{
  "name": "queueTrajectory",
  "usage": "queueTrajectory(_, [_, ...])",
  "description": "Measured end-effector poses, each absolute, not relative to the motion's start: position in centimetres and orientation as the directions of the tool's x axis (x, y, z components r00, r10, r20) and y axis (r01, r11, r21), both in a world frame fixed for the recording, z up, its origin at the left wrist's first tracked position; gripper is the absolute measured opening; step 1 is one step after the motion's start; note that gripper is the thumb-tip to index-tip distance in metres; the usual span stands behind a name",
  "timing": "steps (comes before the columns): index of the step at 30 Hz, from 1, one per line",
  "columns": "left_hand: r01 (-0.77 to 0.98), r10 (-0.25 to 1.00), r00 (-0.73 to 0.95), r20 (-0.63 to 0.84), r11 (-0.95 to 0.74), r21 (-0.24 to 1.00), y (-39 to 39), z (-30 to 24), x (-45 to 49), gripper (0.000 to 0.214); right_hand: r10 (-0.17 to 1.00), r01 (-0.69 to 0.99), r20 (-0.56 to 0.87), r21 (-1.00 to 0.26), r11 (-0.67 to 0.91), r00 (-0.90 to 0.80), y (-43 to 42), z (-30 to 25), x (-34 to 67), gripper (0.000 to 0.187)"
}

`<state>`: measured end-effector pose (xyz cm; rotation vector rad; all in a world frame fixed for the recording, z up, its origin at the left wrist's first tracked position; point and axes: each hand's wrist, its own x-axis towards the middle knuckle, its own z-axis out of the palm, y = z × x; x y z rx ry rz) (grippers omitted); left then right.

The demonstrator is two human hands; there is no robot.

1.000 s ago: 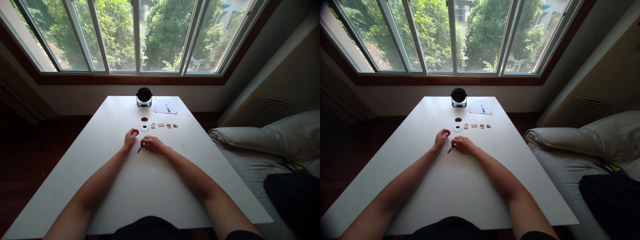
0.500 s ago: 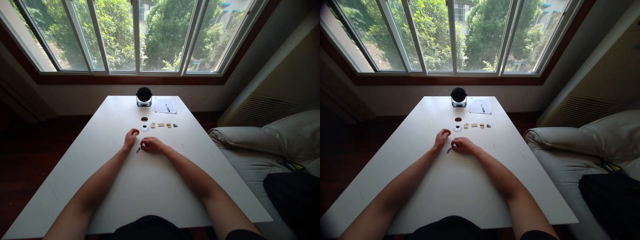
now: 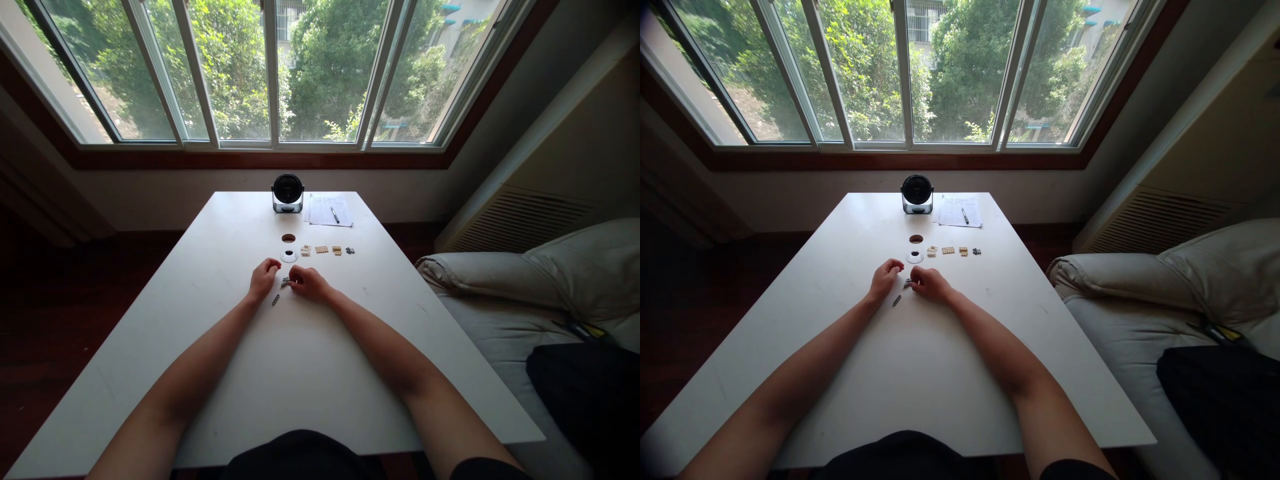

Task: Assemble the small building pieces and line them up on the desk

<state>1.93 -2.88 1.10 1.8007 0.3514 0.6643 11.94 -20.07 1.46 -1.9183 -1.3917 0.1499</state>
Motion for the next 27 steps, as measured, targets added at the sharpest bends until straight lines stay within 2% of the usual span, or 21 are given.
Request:
queueTrajectory(5, [-0.031, 0.451, 0.845, 0.289, -0.496, 0.868, -3.6, 1.8, 1.6, 0.015, 0.714, 0.686, 0.396, -0.709, -0.161, 0.577, -20.1, 0.9, 13.3, 0.011])
queueTrajectory(9, [-0.035, 0.369, 0.881, 0.297, -0.575, 0.817, -3.8, 1.9, 1.5, 0.021, 0.675, 0.727, 0.48, -0.676, -0.123, 0.56, -20.0, 1.1, 13.0, 0.009])
queueTrajectory(13, [-0.056, 0.328, 0.893, 0.307, -0.597, 0.8, -3.8, 1.7, 1.5, 0.024, 0.688, 0.777, 0.535, -0.626, -0.068, 0.491, -19.8, 1.2, 12.6, 0.014])
queueTrajectory(16, [-0.048, 0.312, 0.901, 0.302, -0.62, 0.783, -3.7, 1.6, 1.5, 0.028, 0.668, 0.779, 0.549, -0.623, -0.073, 0.502, -19.7, 1.2, 12.6, 0.02])
queueTrajectory(20, [-0.047, 0.306, 0.903, 0.302, -0.628, 0.777, -3.7, 1.6, 1.5, 0.03, 0.651, 0.803, 0.582, -0.592, -0.072, 0.487, -19.7, 1.3, 12.8, 0.012])
queueTrajectory(27, [-0.105, 0.321, 0.896, 0.308, -0.52, 0.847, -3.7, 1.5, 1.6, 0.028, 0.664, 0.846, 0.617, -0.532, -0.045, 0.423, -19.7, 1.5, 12.5, 0.014])
